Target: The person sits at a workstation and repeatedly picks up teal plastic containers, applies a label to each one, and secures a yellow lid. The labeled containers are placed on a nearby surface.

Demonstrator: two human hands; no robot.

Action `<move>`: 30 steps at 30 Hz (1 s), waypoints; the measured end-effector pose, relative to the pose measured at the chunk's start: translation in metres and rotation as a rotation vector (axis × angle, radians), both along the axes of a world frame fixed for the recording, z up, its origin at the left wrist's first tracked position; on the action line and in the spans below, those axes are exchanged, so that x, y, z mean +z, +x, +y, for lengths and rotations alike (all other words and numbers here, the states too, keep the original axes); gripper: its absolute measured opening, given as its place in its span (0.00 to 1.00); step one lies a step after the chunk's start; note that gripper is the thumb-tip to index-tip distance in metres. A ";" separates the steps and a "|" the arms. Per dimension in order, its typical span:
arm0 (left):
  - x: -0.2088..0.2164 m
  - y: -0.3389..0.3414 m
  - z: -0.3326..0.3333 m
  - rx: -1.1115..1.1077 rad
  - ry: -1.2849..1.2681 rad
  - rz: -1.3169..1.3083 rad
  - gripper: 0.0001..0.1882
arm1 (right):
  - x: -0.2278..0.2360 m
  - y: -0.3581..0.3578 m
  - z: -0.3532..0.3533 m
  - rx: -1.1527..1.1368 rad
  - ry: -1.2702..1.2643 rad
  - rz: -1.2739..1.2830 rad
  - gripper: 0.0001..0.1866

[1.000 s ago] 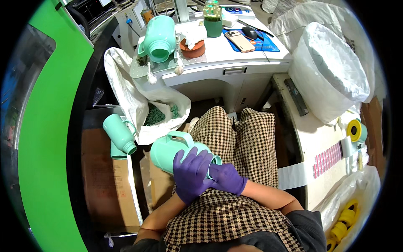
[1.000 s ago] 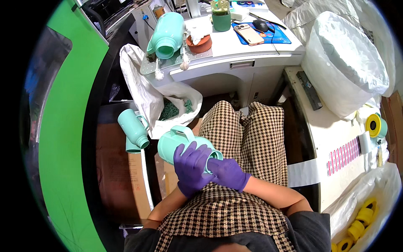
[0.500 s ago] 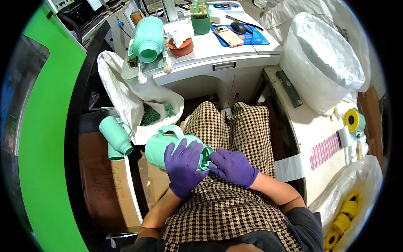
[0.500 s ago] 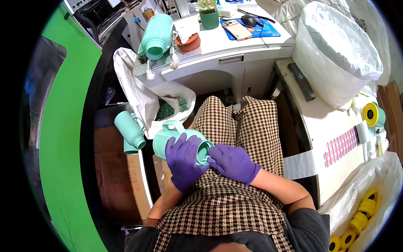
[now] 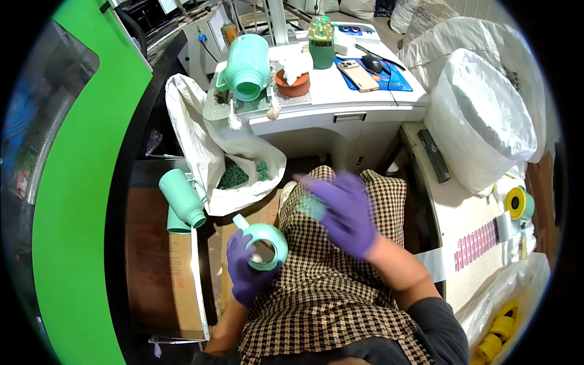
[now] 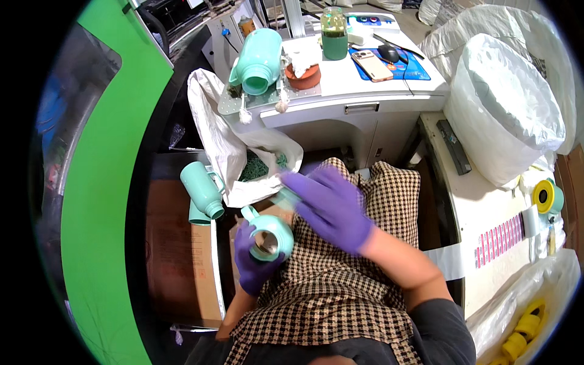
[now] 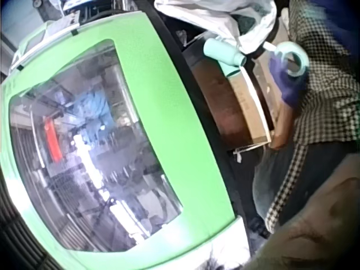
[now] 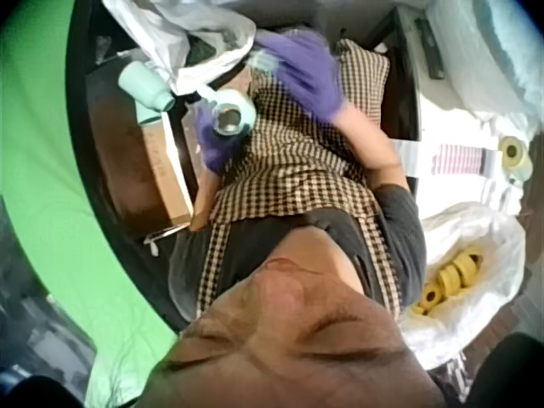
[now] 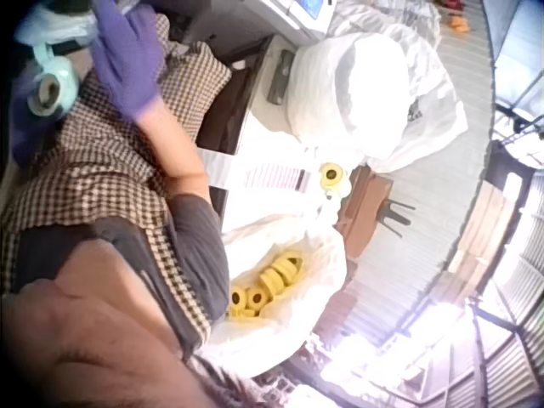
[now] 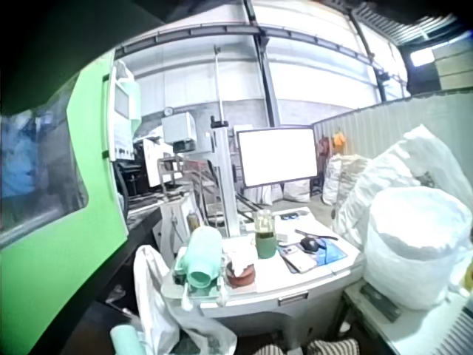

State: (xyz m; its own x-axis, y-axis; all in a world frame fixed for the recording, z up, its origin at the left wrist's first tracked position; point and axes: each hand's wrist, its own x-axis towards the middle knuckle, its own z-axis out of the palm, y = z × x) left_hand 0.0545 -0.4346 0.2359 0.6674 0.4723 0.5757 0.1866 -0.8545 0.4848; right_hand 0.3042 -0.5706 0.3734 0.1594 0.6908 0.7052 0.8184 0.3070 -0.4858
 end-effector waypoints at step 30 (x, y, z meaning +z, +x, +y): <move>0.020 0.037 0.004 -0.252 0.210 0.081 0.14 | 0.086 0.447 -0.207 -1.268 -0.643 -0.401 0.08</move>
